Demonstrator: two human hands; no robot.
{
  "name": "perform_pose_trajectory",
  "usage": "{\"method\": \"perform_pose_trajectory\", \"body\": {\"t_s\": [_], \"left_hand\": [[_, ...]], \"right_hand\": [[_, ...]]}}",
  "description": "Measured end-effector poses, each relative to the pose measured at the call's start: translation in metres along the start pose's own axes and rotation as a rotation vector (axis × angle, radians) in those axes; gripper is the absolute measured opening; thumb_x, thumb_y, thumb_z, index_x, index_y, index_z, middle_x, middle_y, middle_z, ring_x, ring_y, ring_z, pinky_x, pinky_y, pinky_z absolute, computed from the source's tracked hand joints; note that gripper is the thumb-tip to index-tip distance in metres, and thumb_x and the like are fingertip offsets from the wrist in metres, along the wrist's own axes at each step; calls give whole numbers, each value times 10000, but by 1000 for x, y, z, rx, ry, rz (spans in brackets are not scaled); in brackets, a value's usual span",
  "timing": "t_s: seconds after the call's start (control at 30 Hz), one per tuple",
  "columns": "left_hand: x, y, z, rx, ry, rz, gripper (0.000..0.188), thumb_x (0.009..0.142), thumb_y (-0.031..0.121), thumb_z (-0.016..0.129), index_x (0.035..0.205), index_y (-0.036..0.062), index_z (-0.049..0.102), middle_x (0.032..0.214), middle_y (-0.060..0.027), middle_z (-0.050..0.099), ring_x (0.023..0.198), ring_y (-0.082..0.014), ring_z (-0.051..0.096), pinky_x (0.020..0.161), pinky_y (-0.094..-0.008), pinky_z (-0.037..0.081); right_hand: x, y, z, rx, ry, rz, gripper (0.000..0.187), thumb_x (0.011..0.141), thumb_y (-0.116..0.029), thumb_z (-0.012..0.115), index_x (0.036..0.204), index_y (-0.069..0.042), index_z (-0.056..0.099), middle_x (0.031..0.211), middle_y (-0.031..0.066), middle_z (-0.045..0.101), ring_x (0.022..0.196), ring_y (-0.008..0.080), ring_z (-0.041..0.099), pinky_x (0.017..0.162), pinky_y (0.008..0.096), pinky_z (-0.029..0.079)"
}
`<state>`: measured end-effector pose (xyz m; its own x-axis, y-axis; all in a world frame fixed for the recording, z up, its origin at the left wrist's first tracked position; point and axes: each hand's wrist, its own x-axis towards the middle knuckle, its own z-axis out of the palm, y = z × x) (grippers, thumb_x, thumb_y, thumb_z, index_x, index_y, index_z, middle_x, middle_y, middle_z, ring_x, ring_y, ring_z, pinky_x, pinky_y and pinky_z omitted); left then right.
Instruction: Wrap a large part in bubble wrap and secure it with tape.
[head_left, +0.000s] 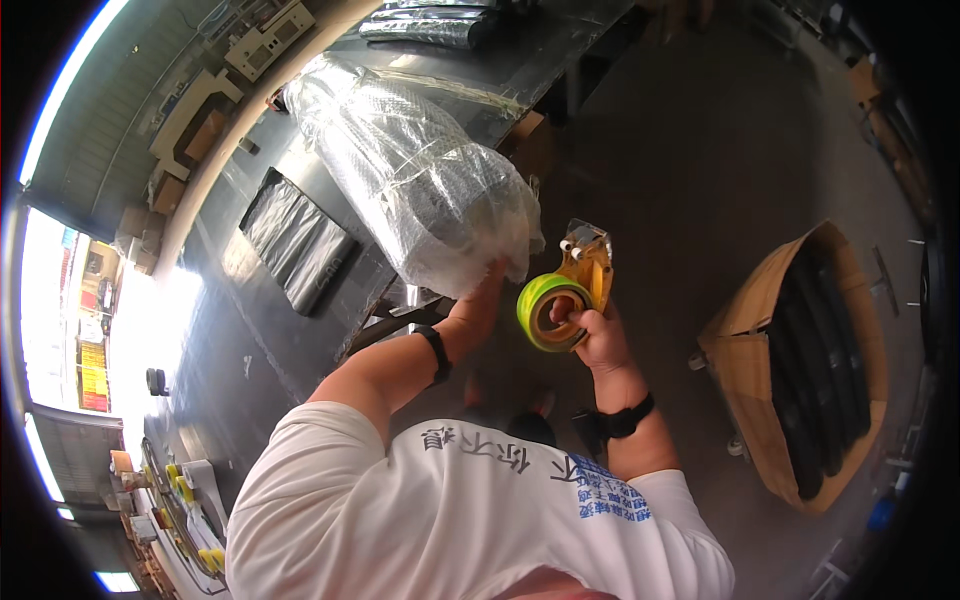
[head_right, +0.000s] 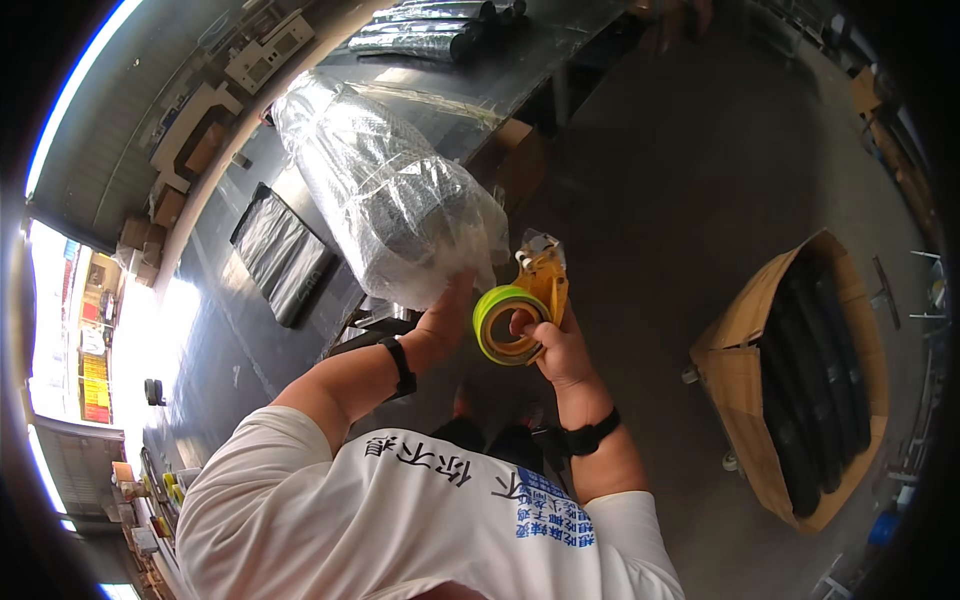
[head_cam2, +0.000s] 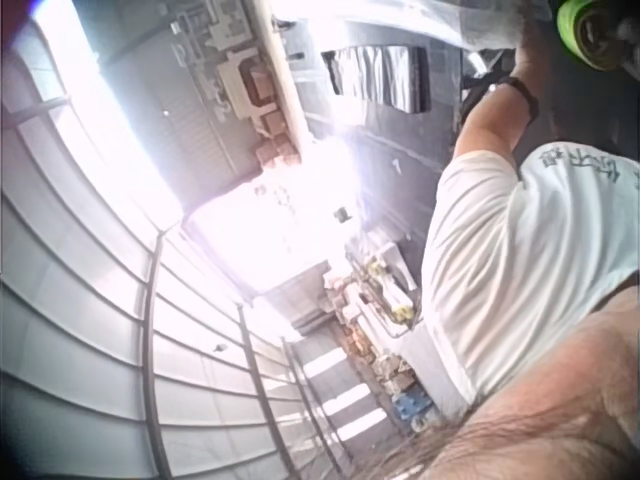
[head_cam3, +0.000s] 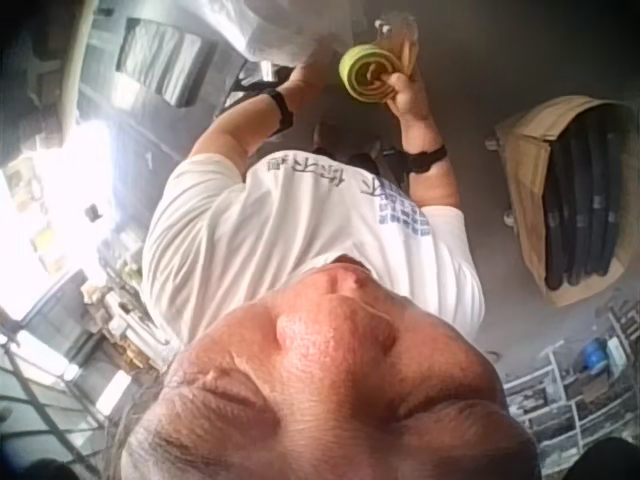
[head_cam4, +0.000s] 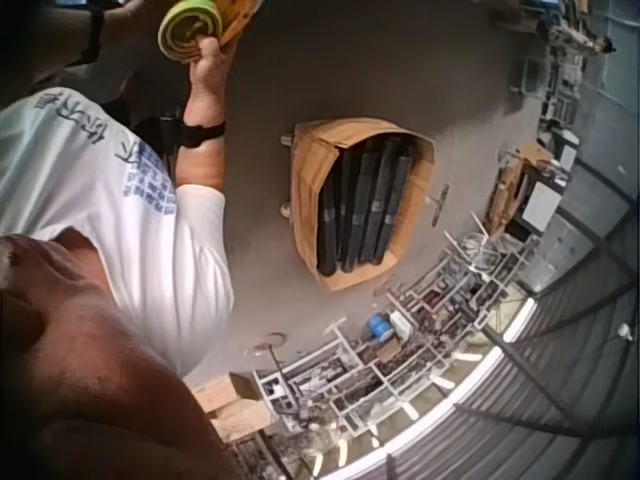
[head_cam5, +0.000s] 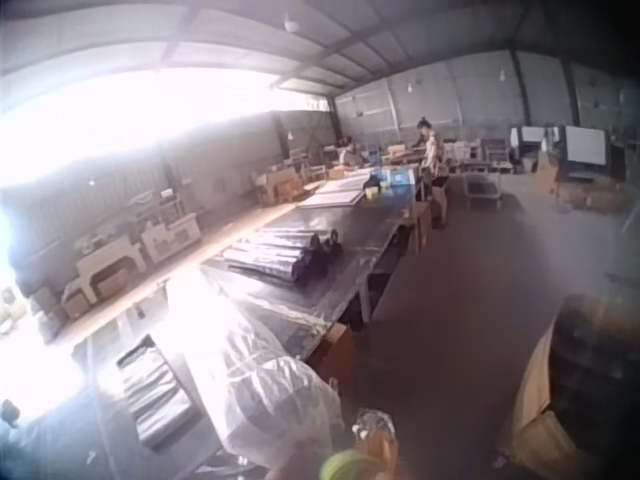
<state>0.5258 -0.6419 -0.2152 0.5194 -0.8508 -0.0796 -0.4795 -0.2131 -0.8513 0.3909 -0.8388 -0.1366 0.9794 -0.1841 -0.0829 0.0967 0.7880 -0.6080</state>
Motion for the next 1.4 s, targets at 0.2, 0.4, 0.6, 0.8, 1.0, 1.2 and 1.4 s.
{"method": "perform_pose_trajectory", "body": {"t_s": [0.2,0.4,0.6,0.8,1.0,1.2,1.4], "left_hand": [[10,38,34,-510,169,-90,503,936,219,429,1379,-16,469,1433,-154,442,1345,-353,360,1133,-512,223],[2,12,-27,-92,-7,-111,454,897,260,453,1259,38,614,1400,-121,483,1305,-331,392,1132,-473,220],[-60,-73,-85,-772,415,136,388,888,299,513,1157,65,666,1228,-175,596,1211,-338,509,1057,-475,351],[-93,-229,-72,-1934,865,-183,367,844,-63,586,1207,-12,577,1047,-108,692,948,-229,668,815,-326,514],[-21,-243,-37,-2225,604,-320,426,921,88,569,1324,-17,474,1121,-172,674,1036,-306,644,901,-326,491],[-11,-282,-66,-2240,-124,2,518,961,346,592,1314,-26,521,1162,-135,658,1074,-205,622,908,-321,492],[-17,-267,-88,-2503,-108,112,503,937,377,623,1237,-24,587,1067,-99,651,979,-152,610,847,-272,490]], "right_hand": [[16,-36,80,-632,-250,-385,759,800,-59,631,1472,-18,280,1324,100,501,1136,167,544,951,316,459],[37,-49,167,-1639,-134,-633,833,767,-125,686,1507,-167,307,1160,146,563,990,280,616,886,368,510],[52,-30,157,-2001,-91,-378,835,726,-165,690,1478,-303,353,1045,177,547,897,365,626,816,426,539],[51,-11,137,-1946,-38,-556,886,684,-114,708,1483,-272,360,1018,146,555,878,339,618,812,406,540],[50,-2,106,-1832,-142,-869,914,679,-68,701,1501,-214,330,1035,143,539,881,328,603,800,406,529],[31,-8,99,-1766,-187,-1161,896,701,-56,697,1502,-124,302,1089,173,537,967,349,562,813,415,495],[25,-22,101,-1728,-167,-1321,896,705,-74,737,1489,-150,310,1092,163,531,920,330,572,743,399,508]]}}
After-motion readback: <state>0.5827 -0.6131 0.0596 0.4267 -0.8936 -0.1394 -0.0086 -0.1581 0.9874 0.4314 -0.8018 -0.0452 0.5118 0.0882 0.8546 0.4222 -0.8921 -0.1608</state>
